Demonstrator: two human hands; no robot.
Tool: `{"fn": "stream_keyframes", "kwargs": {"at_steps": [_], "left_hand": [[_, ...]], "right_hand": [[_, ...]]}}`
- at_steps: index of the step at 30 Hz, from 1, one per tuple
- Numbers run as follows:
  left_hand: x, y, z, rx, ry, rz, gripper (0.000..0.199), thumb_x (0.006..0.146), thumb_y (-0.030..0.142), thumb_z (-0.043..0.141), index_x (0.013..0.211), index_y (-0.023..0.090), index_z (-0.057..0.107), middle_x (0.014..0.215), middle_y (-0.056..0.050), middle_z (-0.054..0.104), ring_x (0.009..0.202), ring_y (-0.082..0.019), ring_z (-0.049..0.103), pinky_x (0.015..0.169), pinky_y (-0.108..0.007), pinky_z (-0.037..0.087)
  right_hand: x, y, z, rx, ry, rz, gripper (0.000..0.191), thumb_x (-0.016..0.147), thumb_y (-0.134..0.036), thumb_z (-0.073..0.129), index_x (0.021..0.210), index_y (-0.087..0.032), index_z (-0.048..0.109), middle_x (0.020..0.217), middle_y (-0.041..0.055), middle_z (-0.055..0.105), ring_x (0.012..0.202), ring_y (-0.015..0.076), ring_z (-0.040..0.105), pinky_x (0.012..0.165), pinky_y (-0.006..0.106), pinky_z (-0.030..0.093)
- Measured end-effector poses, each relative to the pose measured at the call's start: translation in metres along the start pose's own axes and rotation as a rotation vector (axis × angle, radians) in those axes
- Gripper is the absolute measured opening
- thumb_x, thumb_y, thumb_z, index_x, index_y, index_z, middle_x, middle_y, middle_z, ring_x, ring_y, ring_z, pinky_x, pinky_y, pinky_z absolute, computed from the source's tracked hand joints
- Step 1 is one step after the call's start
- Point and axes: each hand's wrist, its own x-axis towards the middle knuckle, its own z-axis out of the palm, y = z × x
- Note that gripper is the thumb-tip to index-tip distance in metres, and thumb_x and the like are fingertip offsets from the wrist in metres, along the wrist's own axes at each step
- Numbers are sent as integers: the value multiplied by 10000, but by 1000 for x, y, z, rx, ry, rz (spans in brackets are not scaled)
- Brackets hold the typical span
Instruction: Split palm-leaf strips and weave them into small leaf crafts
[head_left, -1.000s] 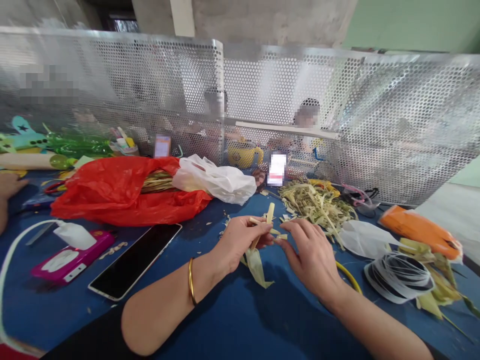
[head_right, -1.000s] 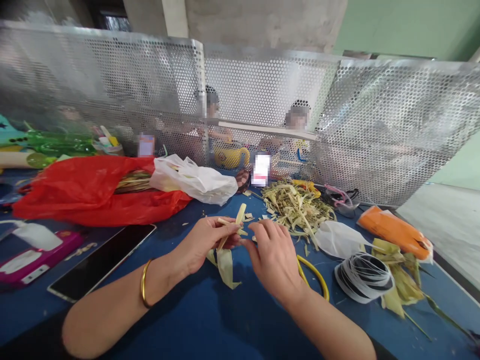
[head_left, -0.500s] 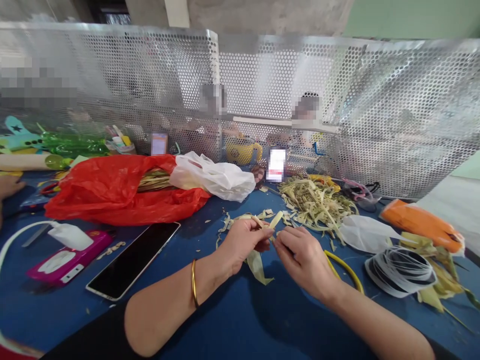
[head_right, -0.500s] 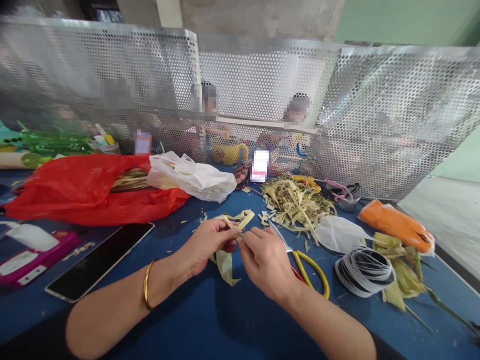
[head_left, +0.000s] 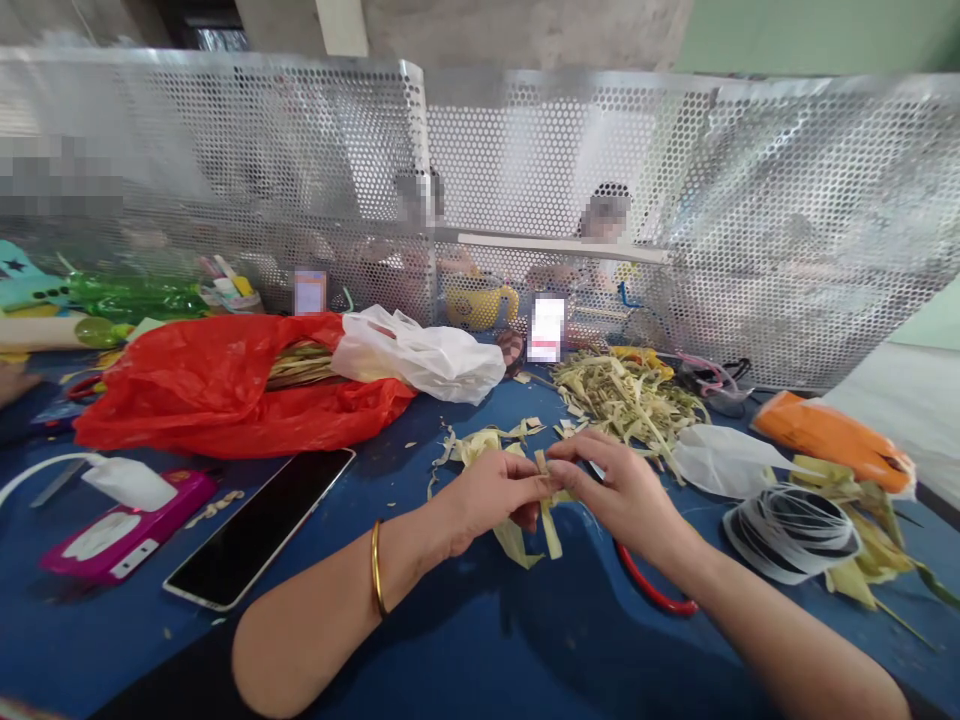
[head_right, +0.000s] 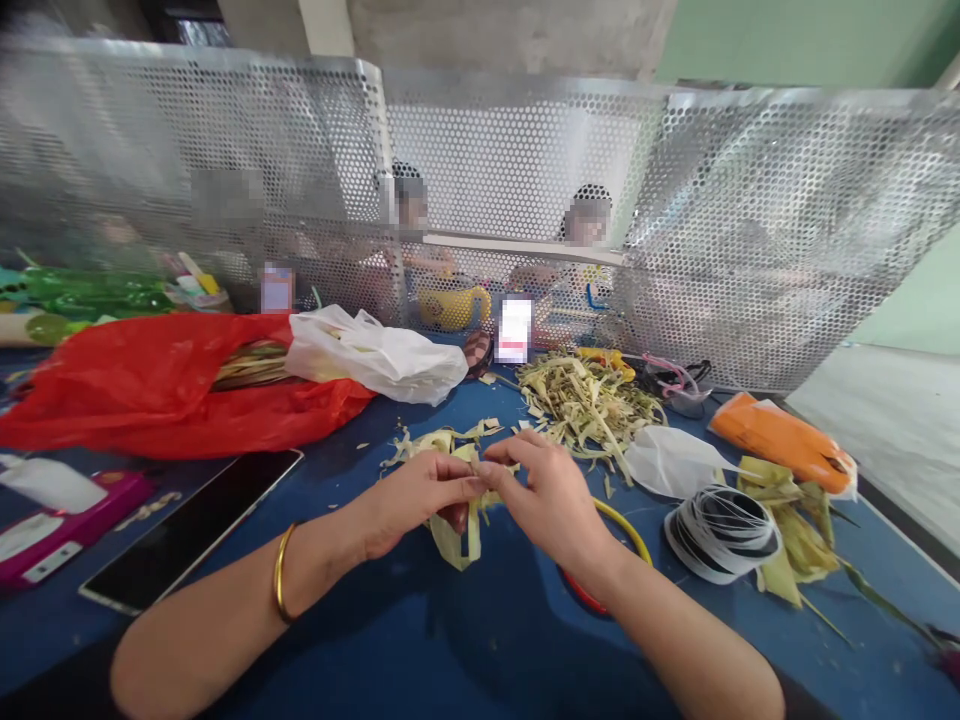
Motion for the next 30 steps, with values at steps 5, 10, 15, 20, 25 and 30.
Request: {"fn": "stream_keyframes", "kwargs": {"at_steps": [5, 10, 15, 20, 25, 30], "left_hand": [[-3, -7, 10, 69, -28, -2, 283, 707, 384, 670, 552, 159, 594, 445, 32, 478, 453, -96, 463, 520, -231, 346], [-3, -9, 12, 109, -21, 22, 259, 690, 332, 652, 516, 162, 564, 461, 32, 465, 468, -88, 426, 493, -223, 298], [-8, -10, 16, 113, -74, -6, 227, 691, 343, 649, 562, 159, 620, 500, 27, 473, 500, -98, 447, 523, -230, 350], [-7, -14, 19, 85, -56, 1, 275, 705, 367, 653, 530, 164, 590, 463, 31, 454, 475, -90, 425, 508, -222, 334], [-3, -16, 19, -90, 80, 15, 317, 711, 424, 692, 573, 161, 580, 471, 32, 492, 467, -82, 462, 516, -207, 377], [-3, -12, 18, -274, 128, -28, 341, 752, 484, 669, 827, 151, 654, 520, 12, 581, 484, -104, 536, 554, -225, 443]], "right_hand": [[0, 5, 14, 463, -104, 283, 196, 764, -347, 636, 679, -171, 648, 648, 5, 630, 619, 141, 545, 590, 260, 421], [-4, 4, 22, 334, 46, 245, 186, 781, -290, 582, 624, -189, 583, 595, -13, 577, 589, 130, 501, 569, 252, 388], [-7, 6, 26, 211, 163, 159, 192, 794, -267, 568, 614, -200, 552, 629, -6, 585, 626, 143, 508, 605, 269, 387], [-2, 8, 22, 210, 175, 117, 186, 804, -276, 571, 635, -199, 575, 651, -4, 593, 646, 148, 518, 629, 276, 395], [6, 14, 3, 296, 143, 239, 286, 836, -437, 553, 756, -182, 656, 756, 20, 650, 752, 176, 573, 701, 293, 428], [-9, 24, -6, 470, 276, 472, 493, 795, -643, 544, 887, -179, 687, 864, 60, 661, 781, 190, 586, 663, 296, 446]]}}
